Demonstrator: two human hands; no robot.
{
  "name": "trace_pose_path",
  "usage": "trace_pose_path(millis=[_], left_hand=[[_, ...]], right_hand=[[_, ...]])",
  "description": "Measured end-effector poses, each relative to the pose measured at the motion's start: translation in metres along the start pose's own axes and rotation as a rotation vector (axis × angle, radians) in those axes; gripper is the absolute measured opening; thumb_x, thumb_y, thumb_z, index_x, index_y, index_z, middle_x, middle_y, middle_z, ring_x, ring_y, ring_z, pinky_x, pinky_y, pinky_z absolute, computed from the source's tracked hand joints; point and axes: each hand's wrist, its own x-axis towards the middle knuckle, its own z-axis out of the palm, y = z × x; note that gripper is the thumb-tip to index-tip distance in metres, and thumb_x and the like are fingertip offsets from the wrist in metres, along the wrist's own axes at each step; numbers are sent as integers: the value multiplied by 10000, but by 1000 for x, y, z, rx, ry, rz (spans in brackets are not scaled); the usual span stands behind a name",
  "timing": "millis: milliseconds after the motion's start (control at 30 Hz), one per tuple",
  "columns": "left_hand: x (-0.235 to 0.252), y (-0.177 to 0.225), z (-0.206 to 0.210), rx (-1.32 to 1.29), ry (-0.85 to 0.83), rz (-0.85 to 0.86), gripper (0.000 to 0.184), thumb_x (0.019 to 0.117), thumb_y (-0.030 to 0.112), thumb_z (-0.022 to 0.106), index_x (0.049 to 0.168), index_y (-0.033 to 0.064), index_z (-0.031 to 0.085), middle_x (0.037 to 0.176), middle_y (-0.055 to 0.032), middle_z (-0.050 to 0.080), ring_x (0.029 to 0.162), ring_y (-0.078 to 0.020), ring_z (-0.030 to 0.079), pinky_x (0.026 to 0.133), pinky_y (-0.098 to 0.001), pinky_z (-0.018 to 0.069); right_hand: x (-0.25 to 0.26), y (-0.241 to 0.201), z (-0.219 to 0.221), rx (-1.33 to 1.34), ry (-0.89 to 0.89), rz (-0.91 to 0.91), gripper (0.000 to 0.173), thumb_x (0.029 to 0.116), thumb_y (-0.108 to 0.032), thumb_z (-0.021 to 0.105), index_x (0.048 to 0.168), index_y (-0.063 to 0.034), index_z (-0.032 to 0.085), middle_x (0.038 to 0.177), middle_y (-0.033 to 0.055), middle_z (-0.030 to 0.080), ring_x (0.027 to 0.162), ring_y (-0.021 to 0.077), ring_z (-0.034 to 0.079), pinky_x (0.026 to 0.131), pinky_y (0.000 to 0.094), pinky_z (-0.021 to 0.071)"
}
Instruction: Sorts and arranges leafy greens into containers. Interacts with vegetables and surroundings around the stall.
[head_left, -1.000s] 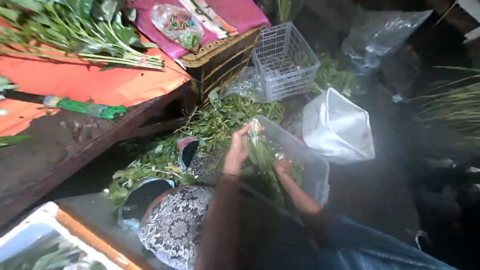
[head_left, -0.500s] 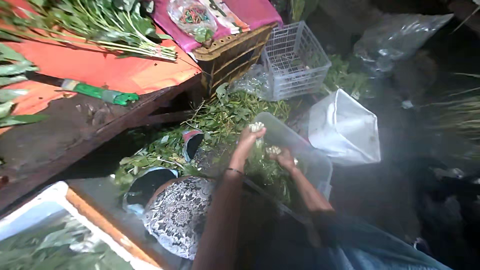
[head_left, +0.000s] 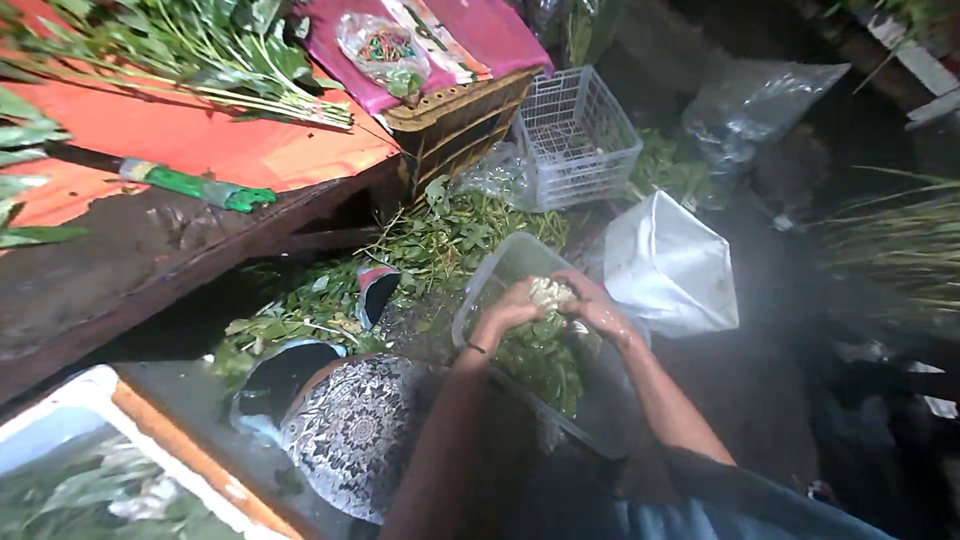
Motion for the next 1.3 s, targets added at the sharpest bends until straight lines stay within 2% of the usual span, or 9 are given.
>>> trace_pose_path(millis=[133,233,400,467,533,633,800,1000,1300], left_hand=[[-3,-1,-2,159,4,-48,901,914,107,719,1621,33,165,1446,-298,515,1342,-403,527,1122,-562,411],[-10,7,-3,172,-31,-93,1102,872,59,735,1632,56,-62,1437,-307,507,1307,-398,547,1083,-560,438],[-17,21,-2,79,-48,-115,1179,874,57,748,1611,69,-172,1480,-292,474,1314,-358,548,1089,-521,442],[-12,15,1,-88,-18,-96,1214,842,-44,743,1596,65,-203,1398,-281,523,1143,-292,653,966,-434,545],[-6,8,1,-266,45,-85,1269,756,-134,756,1616,103,-147,1374,-291,546,1112,-310,671,921,-436,571],[-4,6,-13,-274,161,-19,1145,778,-51,818,1647,91,87,1642,-244,260,1428,-389,420,1122,-535,425],[-17,-4,-30,-93,299,18,600,964,55,654,1526,114,454,1522,-210,486,1265,-413,578,983,-584,512],[-42,3,-34,-162,460,-36,482,990,11,533,1444,174,549,1411,-183,588,1050,-366,673,818,-531,565],[-30,5,-29,-170,502,-53,458,951,17,560,1393,135,585,1378,-172,619,1109,-389,661,853,-575,552]], right_hand=[[1,-3,1,-91,-211,-105,888,816,-168,717,1591,-126,286,1462,165,504,1166,210,628,901,376,579],[10,3,7,-283,-220,-201,1021,806,-260,867,1623,-101,276,1569,207,429,1406,281,480,1179,435,389],[10,9,8,-328,-107,-298,923,818,-370,812,1582,-86,380,1500,201,520,1354,283,536,1149,461,419],[8,14,11,-271,20,-314,751,839,-346,793,1482,-66,525,1370,180,630,1222,246,628,1056,449,495],[15,24,12,-134,82,-277,558,894,-257,732,1380,-25,586,1227,157,679,1044,176,672,916,376,562],[46,66,17,109,113,-7,420,1035,-249,584,1398,-44,532,1141,145,661,846,146,648,697,328,558],[96,138,61,-57,431,242,531,1067,-414,514,1406,-7,565,1311,266,635,1238,380,608,1069,562,458],[100,155,97,-321,421,538,622,1105,-435,382,1524,23,417,1442,295,546,1358,440,521,1135,572,399],[85,138,83,-269,290,444,556,1112,-225,419,1593,13,275,1580,265,398,1454,376,421,1197,505,344]])
